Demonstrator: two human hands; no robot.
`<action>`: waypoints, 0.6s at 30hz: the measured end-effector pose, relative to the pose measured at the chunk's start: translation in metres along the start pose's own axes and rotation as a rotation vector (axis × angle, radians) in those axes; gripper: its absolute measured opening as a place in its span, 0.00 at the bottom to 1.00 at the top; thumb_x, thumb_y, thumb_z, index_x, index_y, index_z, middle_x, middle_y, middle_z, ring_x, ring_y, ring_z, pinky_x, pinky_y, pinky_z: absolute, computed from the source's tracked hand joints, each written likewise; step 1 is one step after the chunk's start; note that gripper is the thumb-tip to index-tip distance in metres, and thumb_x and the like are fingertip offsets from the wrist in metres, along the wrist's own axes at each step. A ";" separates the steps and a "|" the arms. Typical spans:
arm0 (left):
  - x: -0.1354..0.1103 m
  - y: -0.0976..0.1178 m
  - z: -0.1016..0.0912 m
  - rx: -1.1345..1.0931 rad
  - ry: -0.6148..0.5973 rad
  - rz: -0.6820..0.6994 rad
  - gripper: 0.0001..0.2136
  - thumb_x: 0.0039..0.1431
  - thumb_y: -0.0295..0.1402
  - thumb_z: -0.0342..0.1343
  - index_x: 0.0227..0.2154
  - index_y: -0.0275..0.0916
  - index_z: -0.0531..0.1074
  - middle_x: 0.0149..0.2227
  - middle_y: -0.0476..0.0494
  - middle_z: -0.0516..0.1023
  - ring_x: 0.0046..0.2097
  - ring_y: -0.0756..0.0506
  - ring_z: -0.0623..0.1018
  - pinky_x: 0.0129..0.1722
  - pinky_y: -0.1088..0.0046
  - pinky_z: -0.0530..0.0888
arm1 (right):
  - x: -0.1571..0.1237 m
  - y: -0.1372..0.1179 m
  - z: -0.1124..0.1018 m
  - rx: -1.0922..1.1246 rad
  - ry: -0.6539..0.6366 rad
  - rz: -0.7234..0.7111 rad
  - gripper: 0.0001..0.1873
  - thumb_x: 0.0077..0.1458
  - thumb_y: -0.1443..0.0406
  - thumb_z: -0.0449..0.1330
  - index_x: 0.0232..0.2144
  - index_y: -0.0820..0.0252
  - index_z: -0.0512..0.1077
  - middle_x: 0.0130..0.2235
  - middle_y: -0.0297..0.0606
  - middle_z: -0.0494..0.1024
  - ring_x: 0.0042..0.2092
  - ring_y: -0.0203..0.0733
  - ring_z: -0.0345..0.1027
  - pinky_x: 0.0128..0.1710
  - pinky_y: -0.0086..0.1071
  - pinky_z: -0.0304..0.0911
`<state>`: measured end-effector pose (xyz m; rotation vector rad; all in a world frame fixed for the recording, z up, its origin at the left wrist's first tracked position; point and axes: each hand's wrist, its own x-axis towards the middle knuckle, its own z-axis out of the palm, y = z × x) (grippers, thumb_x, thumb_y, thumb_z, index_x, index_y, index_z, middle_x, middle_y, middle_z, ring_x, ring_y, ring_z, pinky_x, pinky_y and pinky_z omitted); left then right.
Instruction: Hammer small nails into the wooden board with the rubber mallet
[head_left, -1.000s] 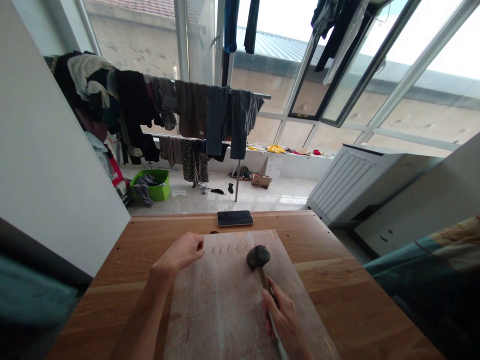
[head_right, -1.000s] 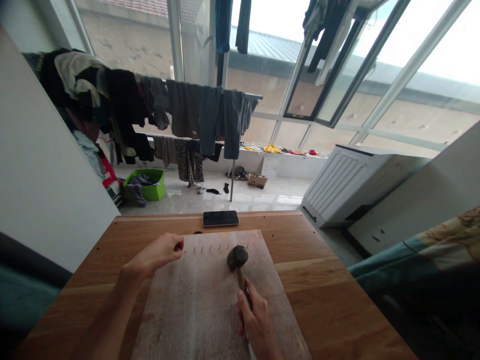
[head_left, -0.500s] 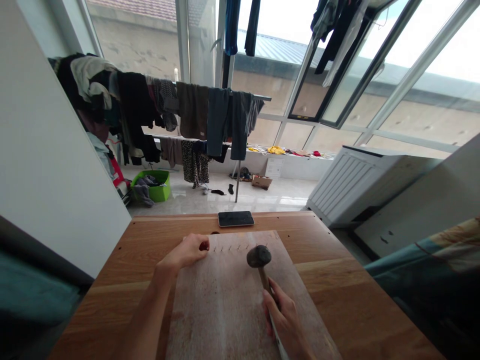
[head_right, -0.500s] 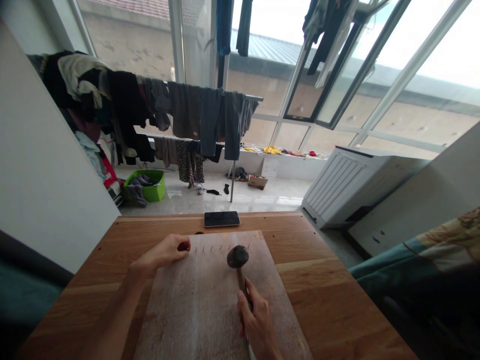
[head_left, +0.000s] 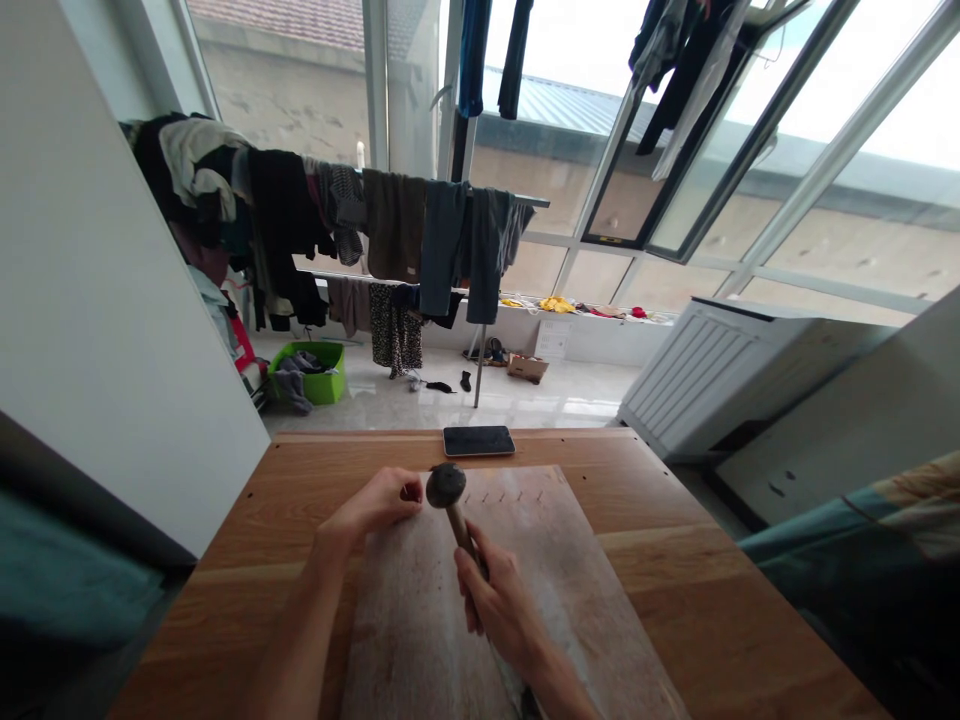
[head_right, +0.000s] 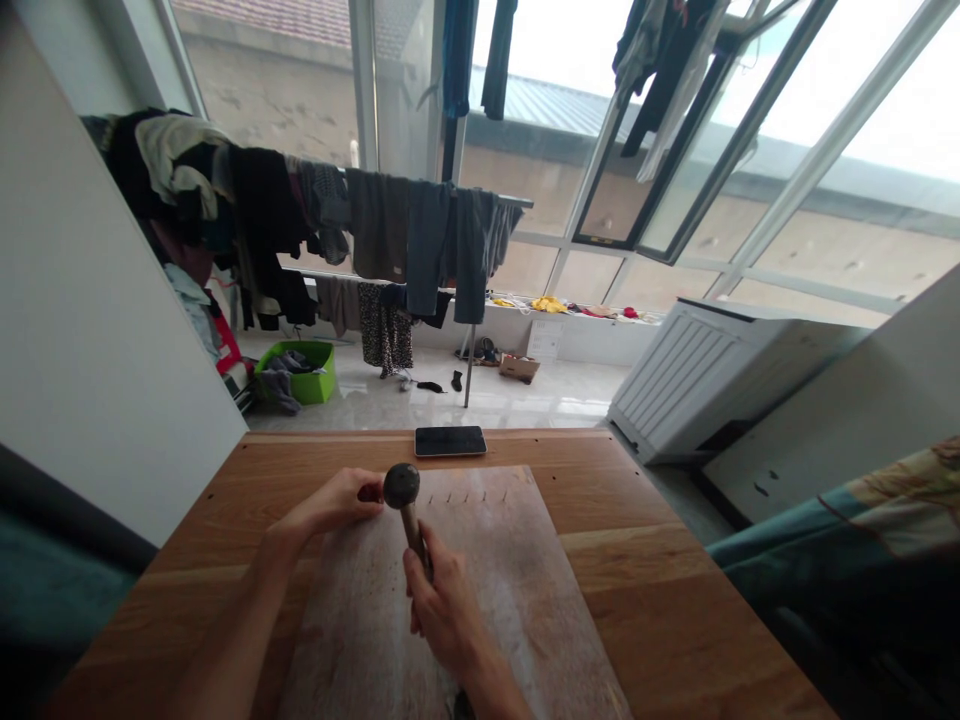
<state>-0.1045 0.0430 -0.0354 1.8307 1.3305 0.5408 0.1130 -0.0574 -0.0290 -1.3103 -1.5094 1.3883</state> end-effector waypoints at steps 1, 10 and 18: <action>0.000 -0.001 0.001 -0.008 -0.003 0.021 0.06 0.46 0.31 0.55 0.26 0.36 0.75 0.25 0.51 0.73 0.30 0.47 0.72 0.31 0.76 0.66 | 0.001 -0.001 0.003 -0.010 -0.005 -0.003 0.26 0.63 0.53 0.53 0.57 0.62 0.68 0.23 0.24 0.65 0.15 0.28 0.59 0.13 0.20 0.56; -0.001 0.003 0.002 -0.039 0.019 0.144 0.08 0.48 0.34 0.56 0.20 0.35 0.70 0.22 0.53 0.66 0.28 0.50 0.65 0.29 0.76 0.65 | 0.011 0.011 0.016 -0.064 -0.049 0.015 0.27 0.62 0.52 0.53 0.57 0.61 0.68 0.23 0.26 0.66 0.15 0.29 0.59 0.12 0.22 0.56; 0.001 -0.003 0.002 -0.009 0.015 0.038 0.08 0.47 0.34 0.59 0.30 0.36 0.74 0.27 0.50 0.74 0.31 0.46 0.72 0.30 0.75 0.66 | -0.007 0.012 0.008 0.186 -0.051 0.062 0.28 0.59 0.47 0.58 0.51 0.62 0.69 0.23 0.25 0.66 0.15 0.28 0.58 0.12 0.22 0.55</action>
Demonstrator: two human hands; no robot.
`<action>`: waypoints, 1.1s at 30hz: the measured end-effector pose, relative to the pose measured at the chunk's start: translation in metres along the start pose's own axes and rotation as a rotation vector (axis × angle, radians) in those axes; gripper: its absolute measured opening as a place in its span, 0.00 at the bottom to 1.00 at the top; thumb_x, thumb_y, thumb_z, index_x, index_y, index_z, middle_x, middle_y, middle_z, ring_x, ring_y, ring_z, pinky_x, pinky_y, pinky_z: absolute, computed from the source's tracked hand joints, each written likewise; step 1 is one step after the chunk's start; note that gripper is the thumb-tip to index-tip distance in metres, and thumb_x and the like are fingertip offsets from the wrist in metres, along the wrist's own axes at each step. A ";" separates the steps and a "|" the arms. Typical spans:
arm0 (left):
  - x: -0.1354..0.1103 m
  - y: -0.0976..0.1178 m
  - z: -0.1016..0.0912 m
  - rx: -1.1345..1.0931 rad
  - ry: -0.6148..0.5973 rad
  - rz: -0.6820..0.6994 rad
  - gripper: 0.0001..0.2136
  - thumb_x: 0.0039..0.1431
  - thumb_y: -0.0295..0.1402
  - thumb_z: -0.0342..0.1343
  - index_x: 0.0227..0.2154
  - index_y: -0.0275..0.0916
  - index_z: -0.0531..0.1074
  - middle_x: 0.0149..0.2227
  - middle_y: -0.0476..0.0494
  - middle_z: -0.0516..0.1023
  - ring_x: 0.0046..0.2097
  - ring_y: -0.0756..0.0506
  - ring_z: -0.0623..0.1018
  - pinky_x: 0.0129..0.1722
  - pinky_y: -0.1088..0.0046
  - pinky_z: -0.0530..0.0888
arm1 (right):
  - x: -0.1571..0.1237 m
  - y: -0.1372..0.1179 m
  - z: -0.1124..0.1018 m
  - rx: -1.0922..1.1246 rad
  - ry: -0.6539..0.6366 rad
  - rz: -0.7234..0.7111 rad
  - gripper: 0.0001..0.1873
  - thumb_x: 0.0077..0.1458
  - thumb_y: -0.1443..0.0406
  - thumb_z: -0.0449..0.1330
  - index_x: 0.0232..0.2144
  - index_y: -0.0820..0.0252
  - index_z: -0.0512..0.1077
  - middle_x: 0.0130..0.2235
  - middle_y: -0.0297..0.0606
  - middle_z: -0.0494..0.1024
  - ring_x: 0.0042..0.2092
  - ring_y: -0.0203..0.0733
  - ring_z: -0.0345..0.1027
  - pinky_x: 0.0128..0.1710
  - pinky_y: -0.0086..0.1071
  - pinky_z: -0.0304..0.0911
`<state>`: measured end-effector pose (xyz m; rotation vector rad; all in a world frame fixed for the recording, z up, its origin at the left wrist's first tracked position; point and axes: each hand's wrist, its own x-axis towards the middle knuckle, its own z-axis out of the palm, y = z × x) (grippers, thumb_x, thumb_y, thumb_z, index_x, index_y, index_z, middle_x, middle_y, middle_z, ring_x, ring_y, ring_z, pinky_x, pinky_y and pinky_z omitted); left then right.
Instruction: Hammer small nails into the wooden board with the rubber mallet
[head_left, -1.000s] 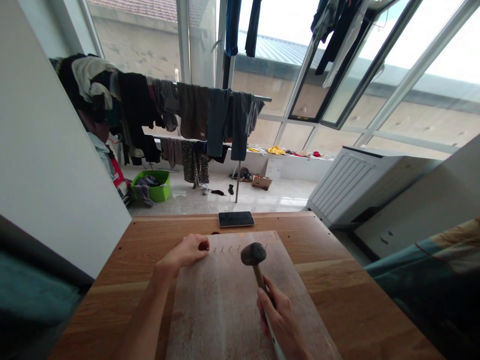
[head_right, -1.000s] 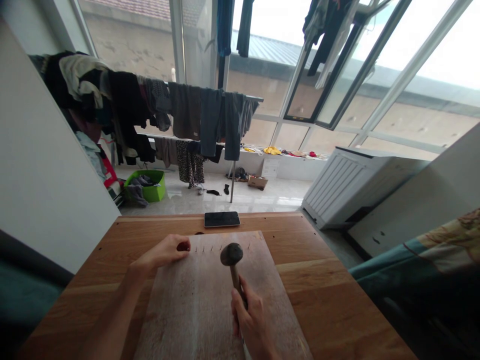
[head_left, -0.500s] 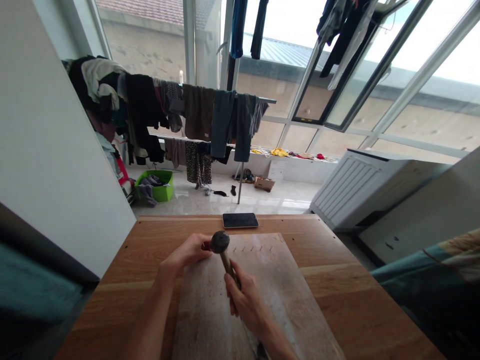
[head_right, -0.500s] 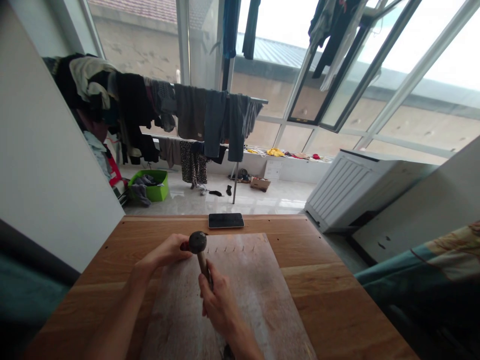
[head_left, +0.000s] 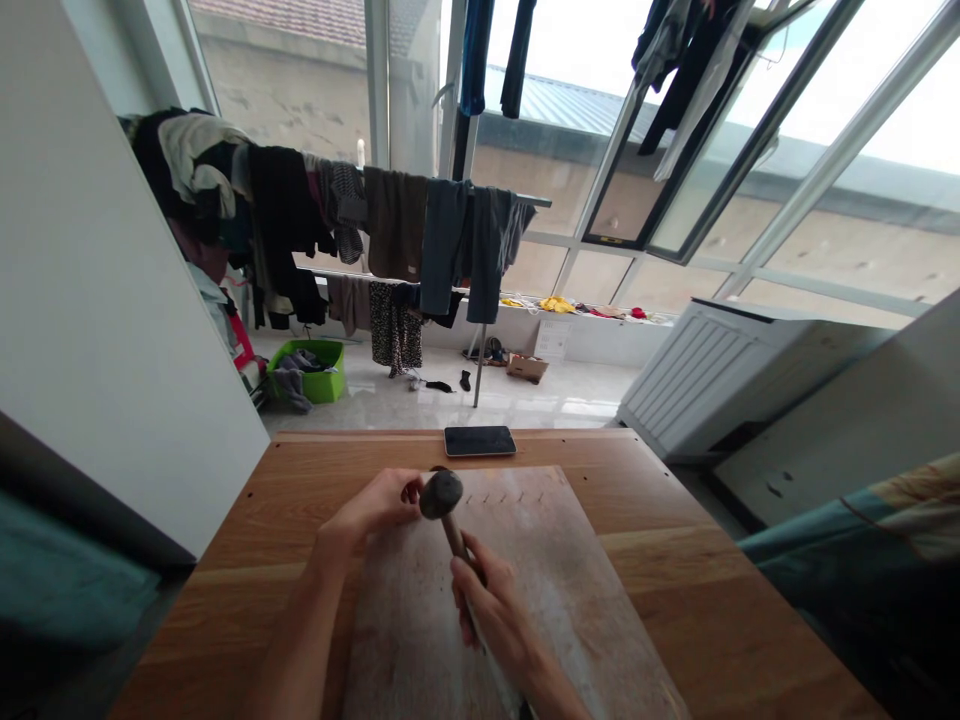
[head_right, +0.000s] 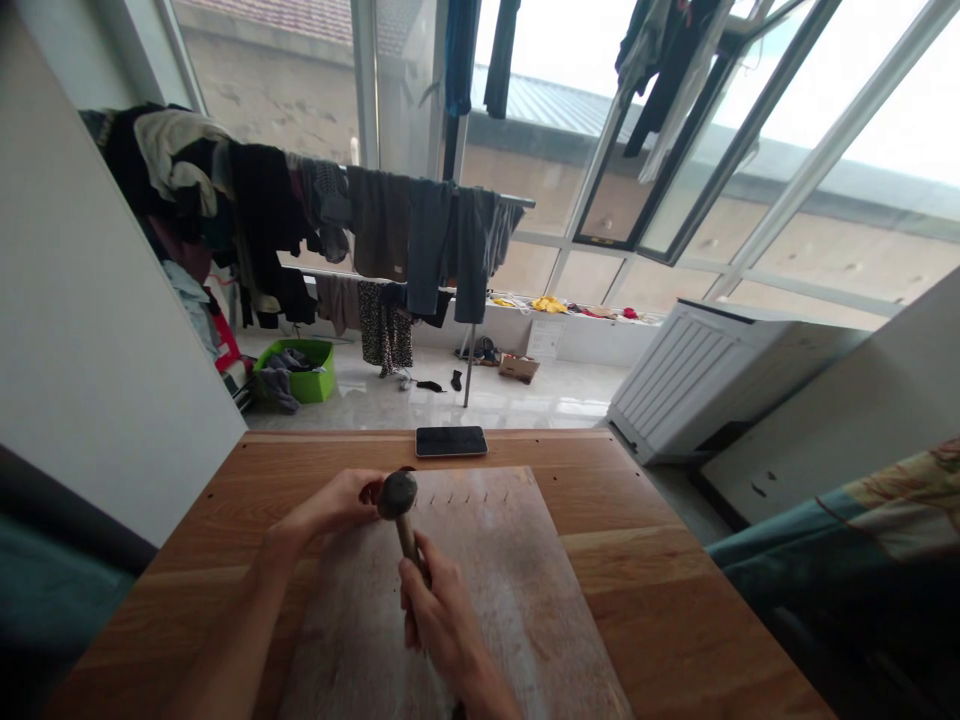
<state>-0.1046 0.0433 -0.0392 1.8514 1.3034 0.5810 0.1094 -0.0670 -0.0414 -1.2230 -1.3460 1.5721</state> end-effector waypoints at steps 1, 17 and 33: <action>0.000 0.000 -0.001 -0.011 -0.006 -0.041 0.11 0.46 0.34 0.60 0.33 0.36 0.74 0.28 0.50 0.74 0.32 0.46 0.73 0.31 0.74 0.67 | -0.008 0.002 -0.004 0.084 0.023 0.011 0.28 0.58 0.46 0.58 0.50 0.61 0.69 0.23 0.25 0.67 0.15 0.28 0.58 0.13 0.22 0.55; -0.021 0.015 -0.022 0.113 0.012 -0.160 0.26 0.46 0.50 0.62 0.44 0.37 0.73 0.37 0.42 0.79 0.38 0.41 0.79 0.40 0.66 0.75 | -0.068 0.048 -0.052 0.050 0.348 0.143 0.36 0.52 0.36 0.58 0.47 0.57 0.75 0.30 0.38 0.81 0.26 0.47 0.76 0.24 0.35 0.72; -0.134 0.018 0.102 0.643 0.459 -0.143 0.18 0.67 0.39 0.46 0.54 0.44 0.72 0.62 0.41 0.70 0.46 0.41 0.84 0.41 0.65 0.82 | -0.095 0.097 -0.186 -1.418 0.531 -0.602 0.24 0.68 0.57 0.49 0.62 0.55 0.66 0.57 0.39 0.78 0.61 0.48 0.68 0.56 0.39 0.63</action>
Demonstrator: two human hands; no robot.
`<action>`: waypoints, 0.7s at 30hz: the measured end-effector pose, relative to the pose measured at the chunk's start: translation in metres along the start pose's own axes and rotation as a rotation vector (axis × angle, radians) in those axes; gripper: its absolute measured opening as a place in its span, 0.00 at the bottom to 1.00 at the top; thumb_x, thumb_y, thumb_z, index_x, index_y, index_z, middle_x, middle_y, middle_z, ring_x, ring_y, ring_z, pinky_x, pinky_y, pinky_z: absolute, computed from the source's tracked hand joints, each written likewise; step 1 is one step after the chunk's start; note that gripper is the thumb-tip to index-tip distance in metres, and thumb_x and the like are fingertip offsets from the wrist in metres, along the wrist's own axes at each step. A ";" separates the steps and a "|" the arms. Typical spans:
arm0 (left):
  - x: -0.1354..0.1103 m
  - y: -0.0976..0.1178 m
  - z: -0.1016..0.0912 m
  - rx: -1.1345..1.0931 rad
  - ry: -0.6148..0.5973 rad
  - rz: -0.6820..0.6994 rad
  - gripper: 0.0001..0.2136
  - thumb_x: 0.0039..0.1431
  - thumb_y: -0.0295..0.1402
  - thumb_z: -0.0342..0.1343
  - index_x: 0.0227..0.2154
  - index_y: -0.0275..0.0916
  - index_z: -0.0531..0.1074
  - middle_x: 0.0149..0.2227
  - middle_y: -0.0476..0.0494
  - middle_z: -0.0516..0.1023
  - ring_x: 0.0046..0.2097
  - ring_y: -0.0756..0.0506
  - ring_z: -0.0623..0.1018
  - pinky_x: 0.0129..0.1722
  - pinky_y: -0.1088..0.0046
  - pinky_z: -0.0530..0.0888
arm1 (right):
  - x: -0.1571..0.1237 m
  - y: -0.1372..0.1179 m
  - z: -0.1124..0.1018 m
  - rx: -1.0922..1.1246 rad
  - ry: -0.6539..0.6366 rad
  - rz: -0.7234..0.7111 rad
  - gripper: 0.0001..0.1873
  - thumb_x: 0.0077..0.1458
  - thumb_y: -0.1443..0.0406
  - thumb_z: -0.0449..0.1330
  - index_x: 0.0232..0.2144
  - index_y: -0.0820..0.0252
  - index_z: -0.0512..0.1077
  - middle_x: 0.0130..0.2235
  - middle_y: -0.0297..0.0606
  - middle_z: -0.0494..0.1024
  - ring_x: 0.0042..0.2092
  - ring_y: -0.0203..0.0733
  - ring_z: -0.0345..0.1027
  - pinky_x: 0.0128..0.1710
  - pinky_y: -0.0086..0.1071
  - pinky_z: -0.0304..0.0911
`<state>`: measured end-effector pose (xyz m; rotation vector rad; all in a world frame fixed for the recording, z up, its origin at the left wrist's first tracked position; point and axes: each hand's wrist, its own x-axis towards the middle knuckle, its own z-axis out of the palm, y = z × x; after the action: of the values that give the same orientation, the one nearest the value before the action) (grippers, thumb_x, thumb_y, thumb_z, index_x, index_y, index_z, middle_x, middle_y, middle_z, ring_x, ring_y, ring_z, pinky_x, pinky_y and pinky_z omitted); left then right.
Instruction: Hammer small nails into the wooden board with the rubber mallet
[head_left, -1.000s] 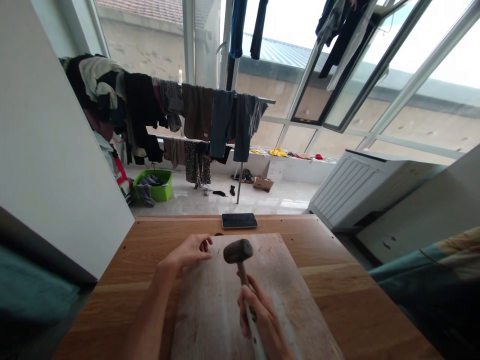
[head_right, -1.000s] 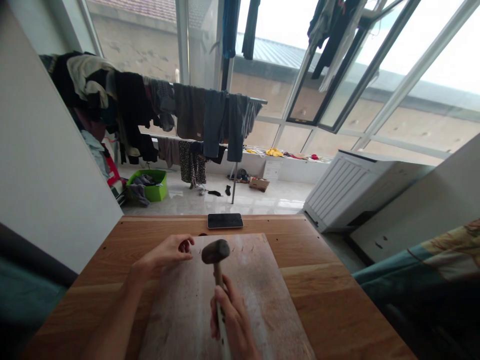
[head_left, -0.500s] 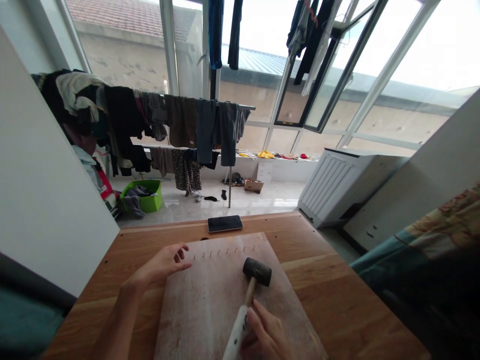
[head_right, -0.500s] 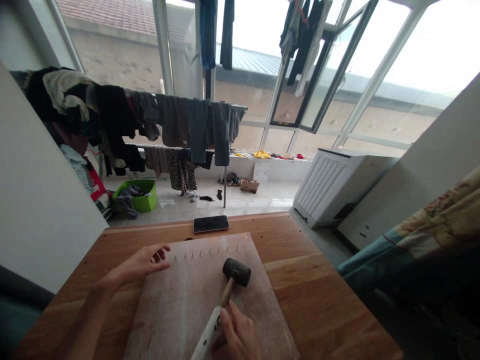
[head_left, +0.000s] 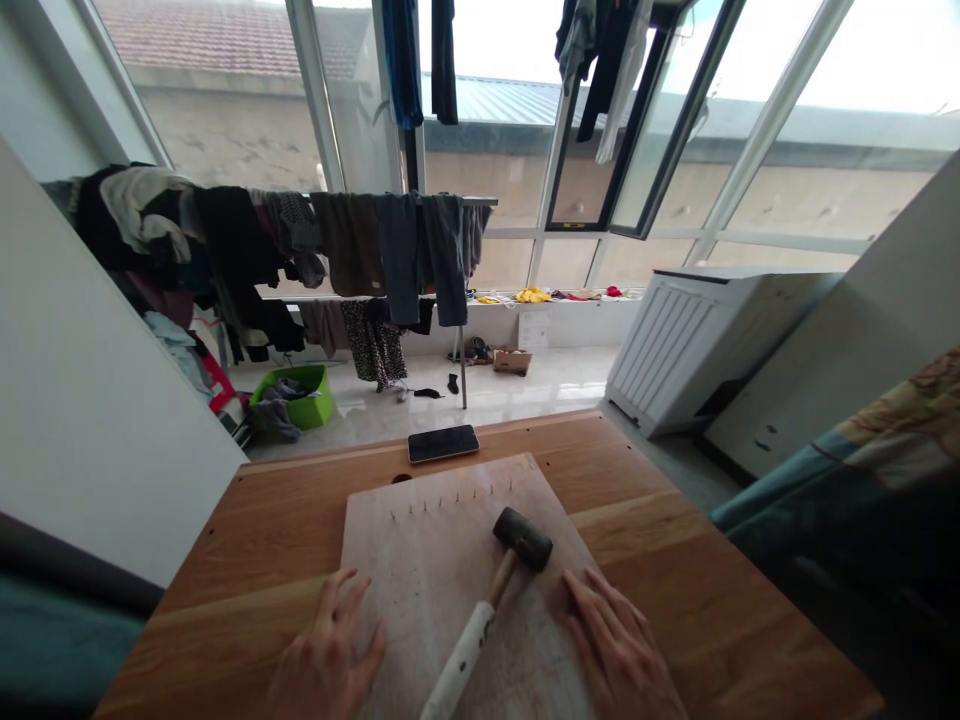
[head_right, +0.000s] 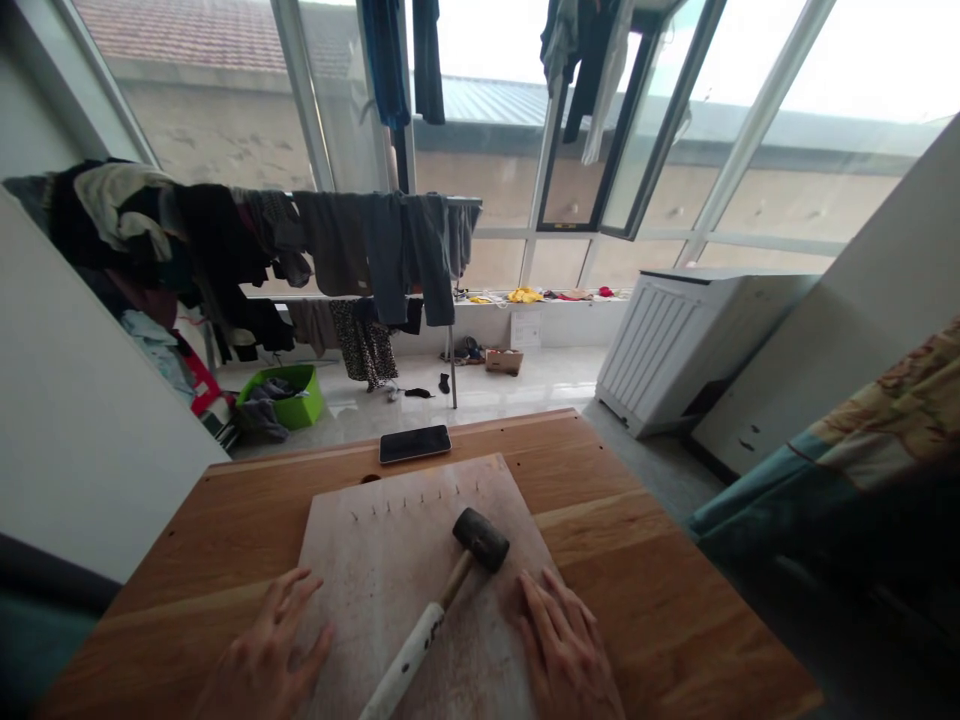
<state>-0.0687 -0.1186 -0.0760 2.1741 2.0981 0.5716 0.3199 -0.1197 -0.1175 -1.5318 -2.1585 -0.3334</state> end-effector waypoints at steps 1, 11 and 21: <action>0.003 0.012 0.002 -0.013 -0.014 0.020 0.17 0.66 0.38 0.46 0.54 0.44 0.72 0.63 0.41 0.69 0.47 0.41 0.83 0.42 0.65 0.82 | -0.004 0.013 0.002 -0.028 -0.012 0.007 0.24 0.68 0.57 0.49 0.62 0.55 0.67 0.58 0.40 0.77 0.61 0.48 0.67 0.57 0.40 0.62; 0.040 0.145 0.028 -0.400 -0.294 0.412 0.20 0.59 0.29 0.58 0.54 0.42 0.68 0.70 0.33 0.55 0.67 0.37 0.65 0.63 0.60 0.71 | -0.032 0.173 -0.040 -0.243 -0.009 0.271 0.22 0.61 0.63 0.49 0.54 0.54 0.74 0.59 0.47 0.74 0.62 0.58 0.63 0.55 0.53 0.65; 0.030 0.180 0.053 -0.248 -0.309 0.643 0.25 0.64 0.35 0.56 0.63 0.47 0.62 0.62 0.41 0.71 0.70 0.28 0.56 0.65 0.27 0.51 | -0.066 0.217 -0.035 -0.340 -0.024 0.298 0.26 0.58 0.69 0.43 0.44 0.52 0.80 0.56 0.50 0.76 0.55 0.61 0.69 0.45 0.56 0.68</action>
<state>0.1193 -0.0909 -0.0645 2.5555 1.0981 0.4539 0.5487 -0.1141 -0.1360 -2.0221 -1.9213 -0.6051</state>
